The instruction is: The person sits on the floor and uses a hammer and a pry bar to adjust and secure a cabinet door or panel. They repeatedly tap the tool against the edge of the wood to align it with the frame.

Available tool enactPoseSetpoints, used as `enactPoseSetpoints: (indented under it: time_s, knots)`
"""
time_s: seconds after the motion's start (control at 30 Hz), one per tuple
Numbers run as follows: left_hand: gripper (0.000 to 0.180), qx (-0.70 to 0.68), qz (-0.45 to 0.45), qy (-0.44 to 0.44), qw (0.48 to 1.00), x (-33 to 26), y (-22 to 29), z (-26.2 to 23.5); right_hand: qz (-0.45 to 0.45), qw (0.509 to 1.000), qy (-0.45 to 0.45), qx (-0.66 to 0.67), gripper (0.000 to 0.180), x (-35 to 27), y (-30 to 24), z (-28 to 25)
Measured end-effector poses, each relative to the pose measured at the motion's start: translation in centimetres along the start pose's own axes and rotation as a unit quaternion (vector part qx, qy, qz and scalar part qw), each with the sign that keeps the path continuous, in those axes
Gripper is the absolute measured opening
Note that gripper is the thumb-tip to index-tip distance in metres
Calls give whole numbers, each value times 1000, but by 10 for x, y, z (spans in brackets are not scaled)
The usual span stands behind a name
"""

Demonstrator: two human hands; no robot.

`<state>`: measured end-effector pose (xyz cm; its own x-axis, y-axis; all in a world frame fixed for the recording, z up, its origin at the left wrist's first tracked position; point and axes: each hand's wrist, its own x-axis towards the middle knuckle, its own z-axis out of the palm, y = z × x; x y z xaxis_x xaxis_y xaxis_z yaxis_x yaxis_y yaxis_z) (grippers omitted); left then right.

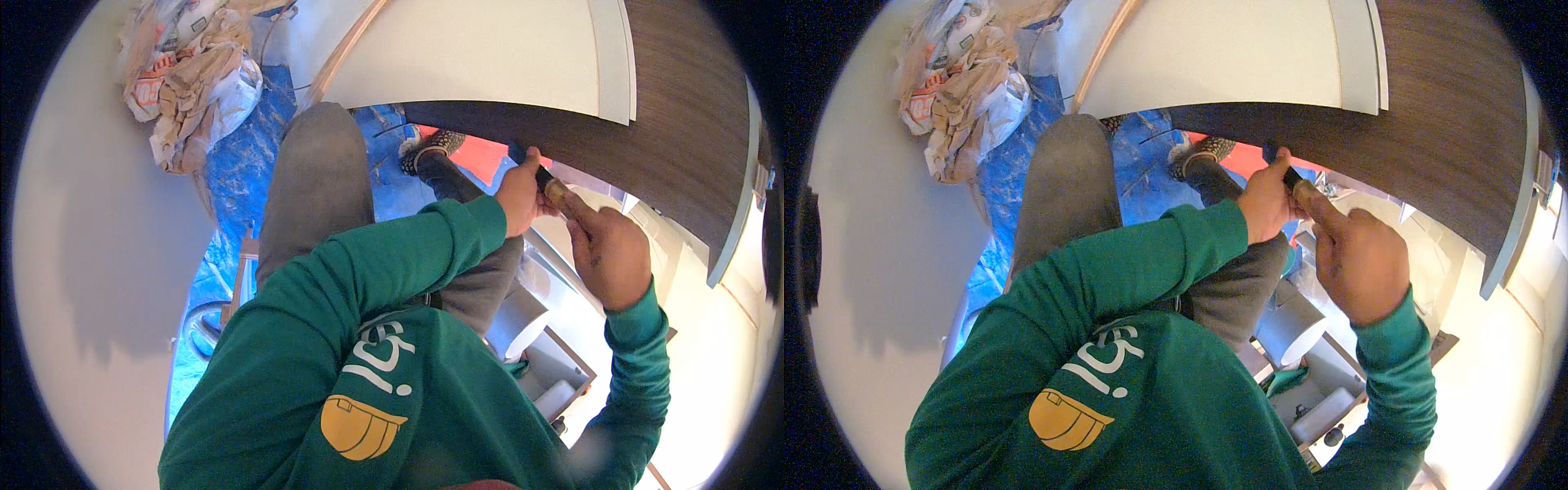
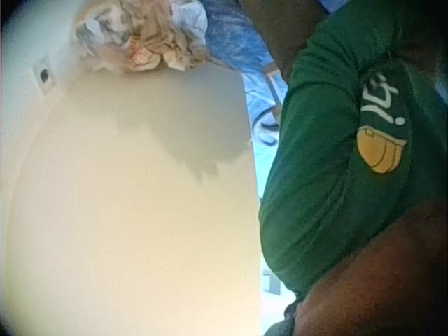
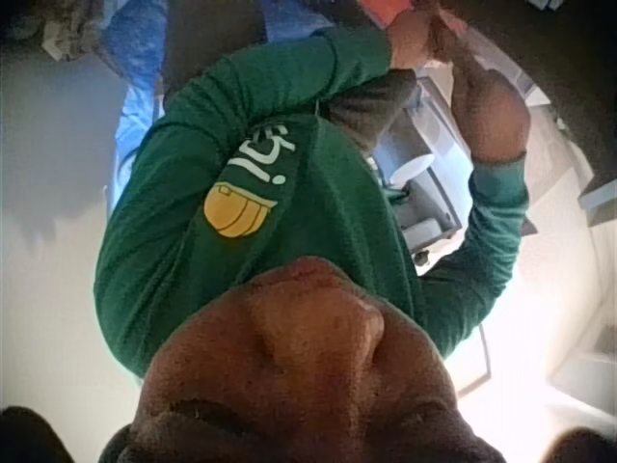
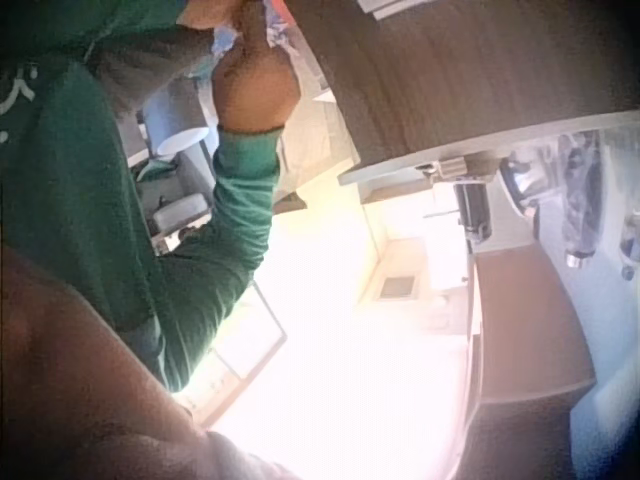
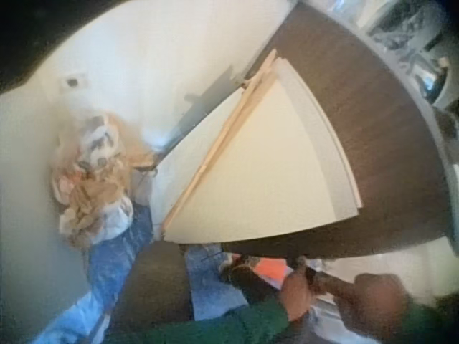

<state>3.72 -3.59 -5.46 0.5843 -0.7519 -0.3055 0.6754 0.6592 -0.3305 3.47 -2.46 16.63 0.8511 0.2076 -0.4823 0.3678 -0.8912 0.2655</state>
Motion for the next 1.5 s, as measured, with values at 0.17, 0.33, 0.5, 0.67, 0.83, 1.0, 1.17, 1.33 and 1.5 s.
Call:
enactPoseSetpoints:
  time_s: [0.17, 0.33, 0.5, 0.67, 0.83, 1.0, 1.17, 1.33, 1.5]
  knots:
    - [60, 79, -16, 17, 997, -31, -21, 2, 31, 997, -53, 53, 42, -31, 7, -9]
    - [53, 241, -49, 58, 968, -47, -53, -16, 50, 972, -67, 220, 58, -98, 44, 58]
    - [53, 578, 74, 123, 804, -55, -83, -43, 157, 789, -78, 589, 64, -162, 41, 183]
    - [54, 746, 63, 62, 660, -70, -83, -45, 231, 513, 1, 827, 56, -151, -12, 225]
    - [46, 778, 170, 131, 591, -67, -43, -41, 198, 347, 89, 912, 51, -164, -28, 282]
    - [75, 778, 397, 133, 468, -29, -10, -41, 169, 218, 110, 955, 44, -165, -20, 309]
    - [83, 795, 360, 155, 463, -20, -20, -18, 139, 206, 89, 965, 39, -169, -15, 317]
    - [82, 736, 358, 143, 556, -25, -35, 1, 120, 175, 93, 973, 38, -174, -11, 326]
    - [74, 747, 392, 149, 516, -22, -33, 9, 105, 161, 91, 977, 37, -176, -9, 334]
